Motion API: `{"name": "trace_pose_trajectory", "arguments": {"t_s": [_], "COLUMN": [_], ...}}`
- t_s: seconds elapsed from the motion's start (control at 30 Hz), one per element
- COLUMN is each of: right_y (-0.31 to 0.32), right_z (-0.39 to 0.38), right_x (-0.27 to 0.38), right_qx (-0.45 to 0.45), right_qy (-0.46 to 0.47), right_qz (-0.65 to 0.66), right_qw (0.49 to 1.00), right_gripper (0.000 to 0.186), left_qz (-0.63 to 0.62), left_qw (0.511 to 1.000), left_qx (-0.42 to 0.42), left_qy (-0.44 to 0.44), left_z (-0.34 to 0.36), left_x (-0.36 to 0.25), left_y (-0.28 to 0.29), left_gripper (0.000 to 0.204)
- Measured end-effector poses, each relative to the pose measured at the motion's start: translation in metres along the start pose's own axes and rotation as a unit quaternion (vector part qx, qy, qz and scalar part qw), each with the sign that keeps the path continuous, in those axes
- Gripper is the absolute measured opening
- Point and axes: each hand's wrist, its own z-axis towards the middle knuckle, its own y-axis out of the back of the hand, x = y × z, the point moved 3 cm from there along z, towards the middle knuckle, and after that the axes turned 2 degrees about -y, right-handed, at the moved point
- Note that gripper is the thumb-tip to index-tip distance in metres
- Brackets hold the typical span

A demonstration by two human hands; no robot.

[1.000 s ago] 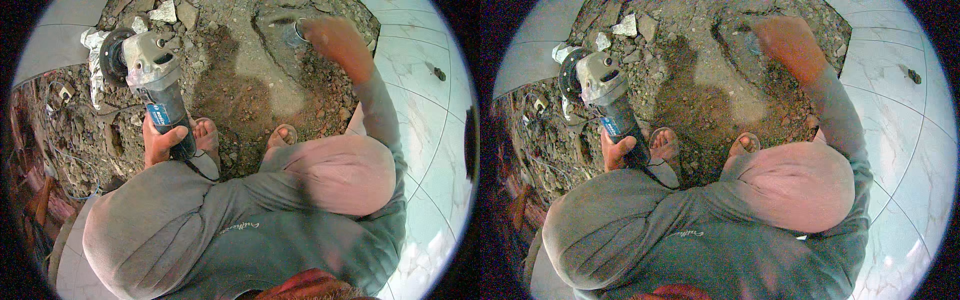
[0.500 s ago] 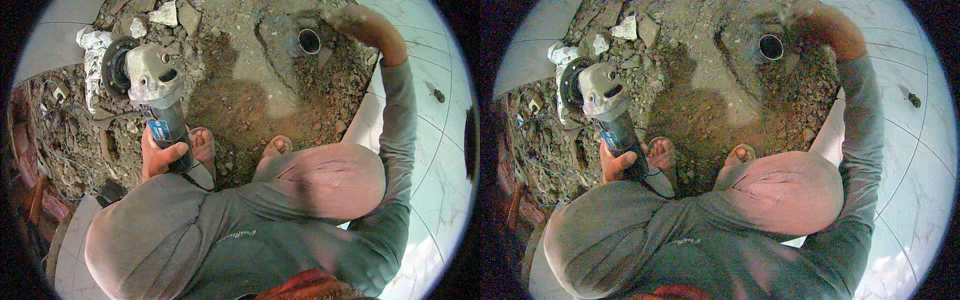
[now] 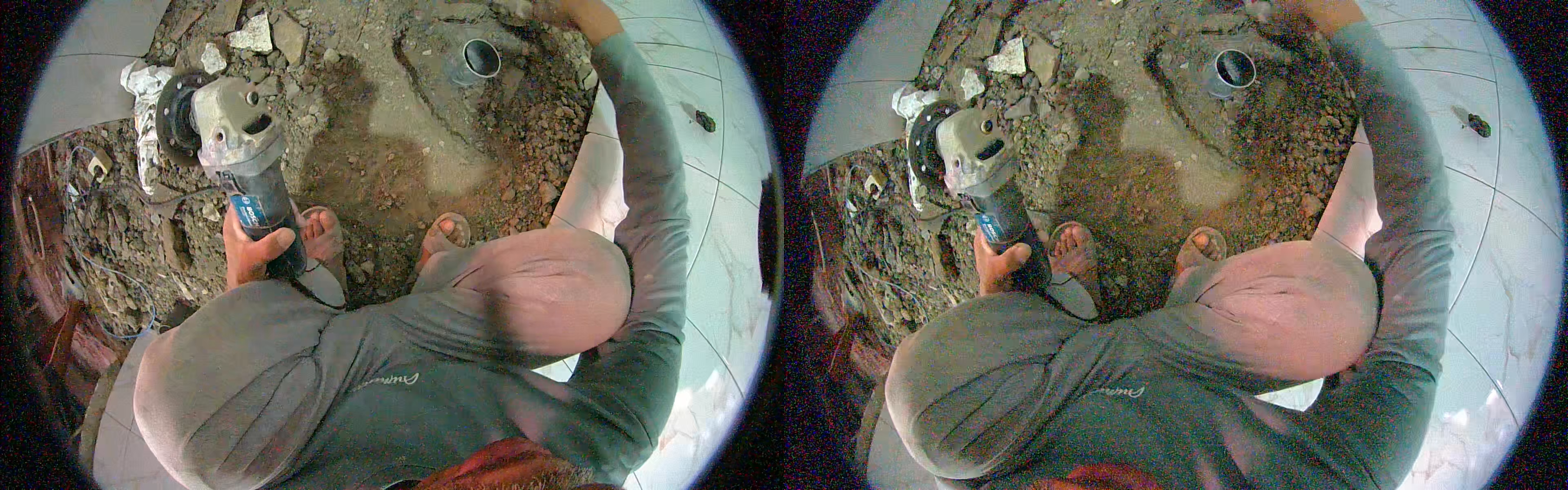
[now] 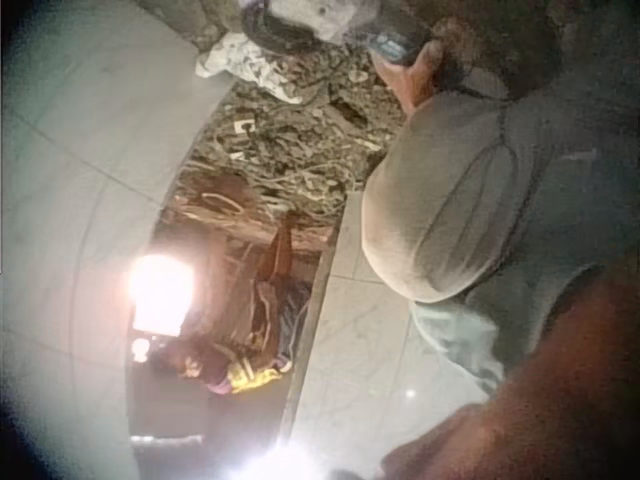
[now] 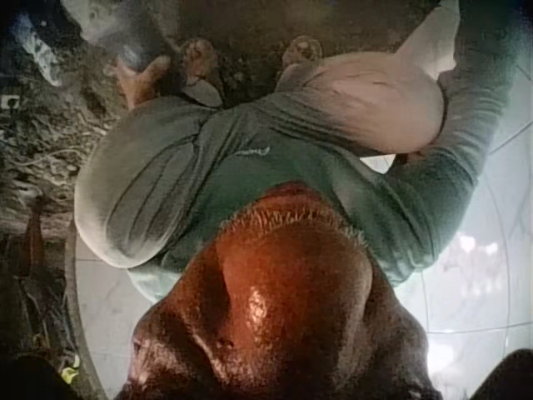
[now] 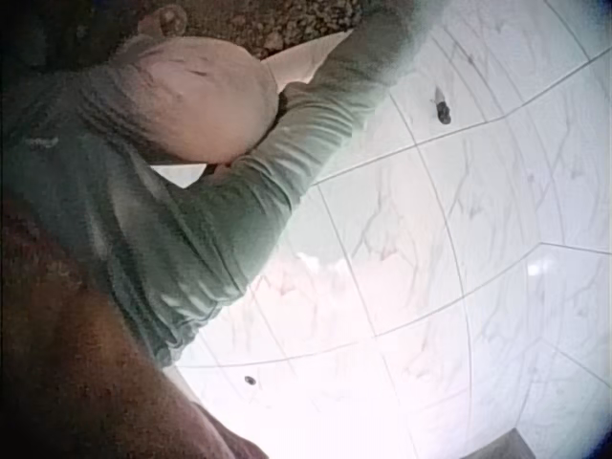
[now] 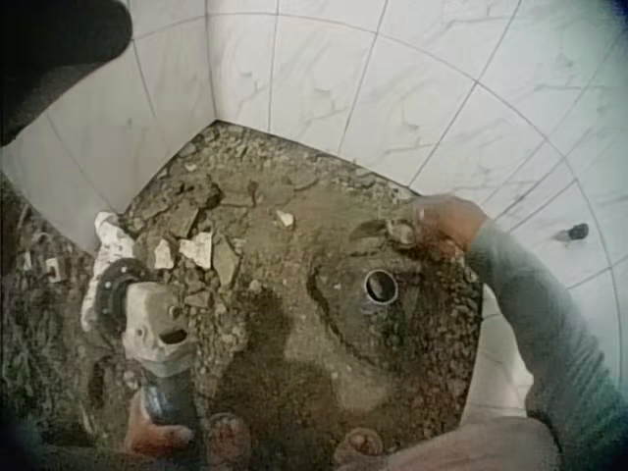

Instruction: The person uses an angle grinder to cut a pipe, clears rubble and debris from a floor opening with a trowel and by hand, and positions sections of PVC pipe.

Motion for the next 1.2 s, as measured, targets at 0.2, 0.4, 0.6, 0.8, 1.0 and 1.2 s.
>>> {"name": "trace_pose_trajectory", "arguments": {"t_s": [0.2,0.4,0.6,0.8,1.0,1.2], "right_y": [0.082,0.012,-0.081,-0.140,-0.086,-0.094], "right_z": [0.021,0.029,-0.013,-0.101,-0.075,-0.010], "right_x": [0.047,-0.008,-0.088,-0.090,0.068,0.274], "right_qx": [0.006,-0.272,-0.123,-0.072,0.212,0.237], "right_qy": [-0.026,0.031,0.096,-0.054,0.027,0.172], "right_qz": [-0.106,-0.098,0.455,0.381,0.570,0.657], "right_qw": [0.994,0.957,0.877,0.920,0.793,0.695], "right_gripper": [0.040,0.044,0.036,0.037,0.040,0.035], "left_qz": [0.106,0.056,-0.021,-0.003,0.020,0.014], "left_qw": [0.989,0.996,1.000,1.000,0.997,0.995], "left_qx": [-0.087,-0.065,-0.019,0.021,-0.046,-0.035], "left_qy": [-0.055,-0.002,0.011,-0.012,-0.061,-0.098], "left_z": [0.000,0.013,0.025,0.009,0.006,-0.007], "left_x": [-0.002,-0.004,0.002,0.008,-0.021,-0.036], "left_y": [0.008,0.001,-0.005,0.002,-0.021,-0.030], "left_gripper": [0.070,0.066,0.073,0.068,0.067,0.074]}}
